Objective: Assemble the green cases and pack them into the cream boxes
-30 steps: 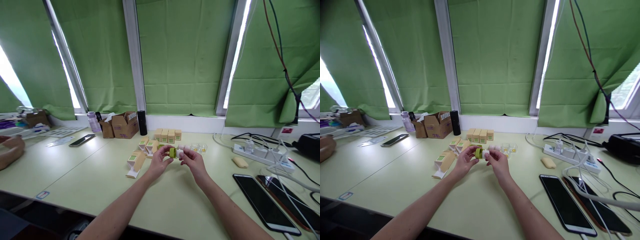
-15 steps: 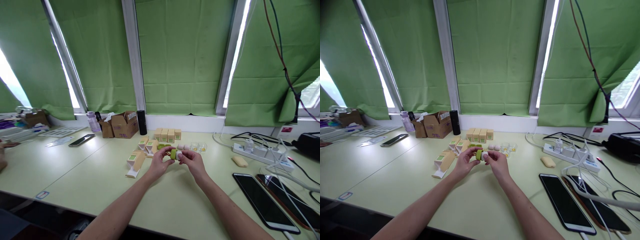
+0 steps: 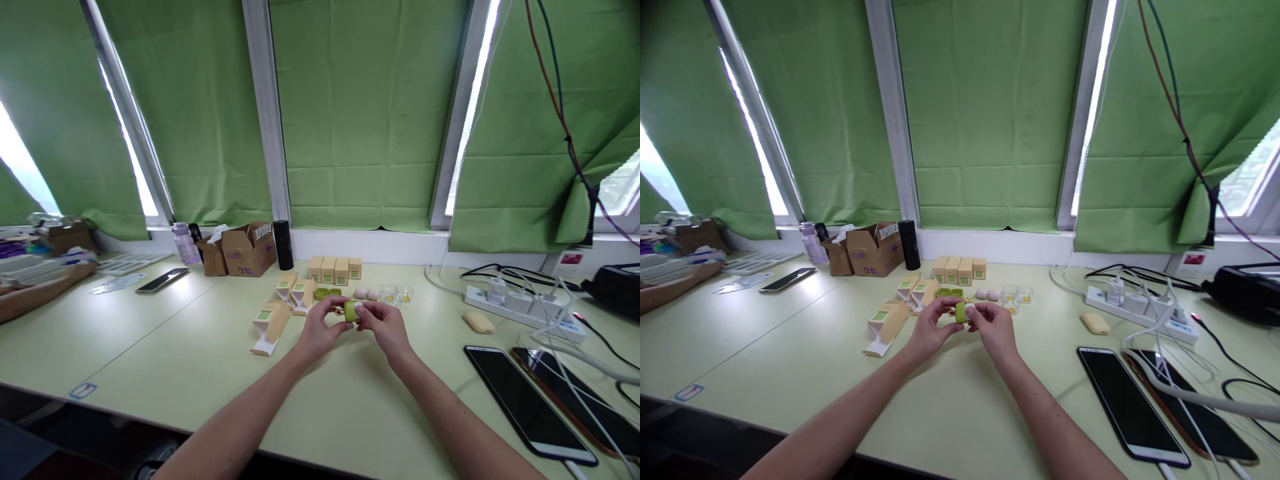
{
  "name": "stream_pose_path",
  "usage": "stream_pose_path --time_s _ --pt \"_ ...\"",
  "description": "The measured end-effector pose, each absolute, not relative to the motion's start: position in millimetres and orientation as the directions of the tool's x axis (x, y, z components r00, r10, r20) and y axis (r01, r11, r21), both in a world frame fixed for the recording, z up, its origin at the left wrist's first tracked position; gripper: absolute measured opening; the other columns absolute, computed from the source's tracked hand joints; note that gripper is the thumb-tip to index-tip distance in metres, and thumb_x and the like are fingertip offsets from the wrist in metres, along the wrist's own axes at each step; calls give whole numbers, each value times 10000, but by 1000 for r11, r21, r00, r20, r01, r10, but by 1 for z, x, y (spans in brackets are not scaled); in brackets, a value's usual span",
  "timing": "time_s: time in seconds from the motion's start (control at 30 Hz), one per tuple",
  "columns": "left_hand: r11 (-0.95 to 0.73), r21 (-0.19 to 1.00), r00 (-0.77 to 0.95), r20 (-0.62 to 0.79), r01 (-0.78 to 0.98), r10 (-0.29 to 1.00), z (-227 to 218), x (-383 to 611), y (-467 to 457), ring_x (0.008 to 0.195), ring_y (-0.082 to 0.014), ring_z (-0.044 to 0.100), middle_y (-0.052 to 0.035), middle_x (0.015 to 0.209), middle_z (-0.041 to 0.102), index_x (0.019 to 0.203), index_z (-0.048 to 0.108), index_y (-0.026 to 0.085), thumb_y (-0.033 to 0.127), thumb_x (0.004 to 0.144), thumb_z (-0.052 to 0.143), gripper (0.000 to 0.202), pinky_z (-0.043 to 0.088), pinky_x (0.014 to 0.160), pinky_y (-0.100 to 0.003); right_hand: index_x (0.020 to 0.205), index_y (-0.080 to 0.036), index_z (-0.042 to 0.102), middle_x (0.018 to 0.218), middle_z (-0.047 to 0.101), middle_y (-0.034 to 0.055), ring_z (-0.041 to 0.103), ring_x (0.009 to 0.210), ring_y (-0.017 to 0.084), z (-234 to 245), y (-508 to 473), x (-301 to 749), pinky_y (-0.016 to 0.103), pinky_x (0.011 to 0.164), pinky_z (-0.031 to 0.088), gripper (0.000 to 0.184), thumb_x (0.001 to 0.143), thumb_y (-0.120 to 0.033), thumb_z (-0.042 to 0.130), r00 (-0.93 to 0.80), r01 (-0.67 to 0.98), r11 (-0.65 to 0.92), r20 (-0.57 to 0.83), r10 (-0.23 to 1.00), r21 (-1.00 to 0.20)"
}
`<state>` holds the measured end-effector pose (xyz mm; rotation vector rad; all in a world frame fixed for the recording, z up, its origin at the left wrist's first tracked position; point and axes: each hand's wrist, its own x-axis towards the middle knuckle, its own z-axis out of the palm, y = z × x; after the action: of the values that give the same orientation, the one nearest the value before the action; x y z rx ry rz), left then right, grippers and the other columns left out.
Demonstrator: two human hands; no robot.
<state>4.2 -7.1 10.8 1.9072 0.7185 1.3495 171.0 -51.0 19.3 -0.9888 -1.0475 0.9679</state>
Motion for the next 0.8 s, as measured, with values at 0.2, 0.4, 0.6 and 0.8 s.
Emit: stream_pose_path --time_s 0.2,0.4,0.6,0.8 --pt "-639 765 334 585 74 739 4 5 -6 1107 -239 655 -93 1200 706 1220 669 213 139 811 756 424 519 982 -411 859 -118 782 771 778 99 711 642 205 15 -50 169 352 631 634 597 607 -650 879 214 -186 244 204 955 -952" --pt "-696 705 352 623 136 699 4 9 -11 1236 -269 594 -104 1361 624 1376 597 263 117 840 708 566 502 1034 -435 1069 -140 730 709 752 40 733 625 219 12 -51 161 407 676 668 688 615 -630 895 221 -274 252 195 956 -928" --pt "-772 606 368 684 193 629 3 9 -15 1321 -284 530 -132 1400 531 1468 528 267 169 932 625 554 493 1087 -457 968 -141 731 677 719 28 709 623 204 12 -52 158 392 635 669 586 670 -627 867 199 -245 289 243 949 -925" --pt "-800 557 368 712 223 598 0 9 -19 1324 -299 535 -155 1456 513 1554 416 269 220 997 548 575 484 1112 -494 930 -164 694 758 745 56 710 679 206 11 -54 157 363 621 655 518 741 -629 820 210 -152 337 302 930 -929"
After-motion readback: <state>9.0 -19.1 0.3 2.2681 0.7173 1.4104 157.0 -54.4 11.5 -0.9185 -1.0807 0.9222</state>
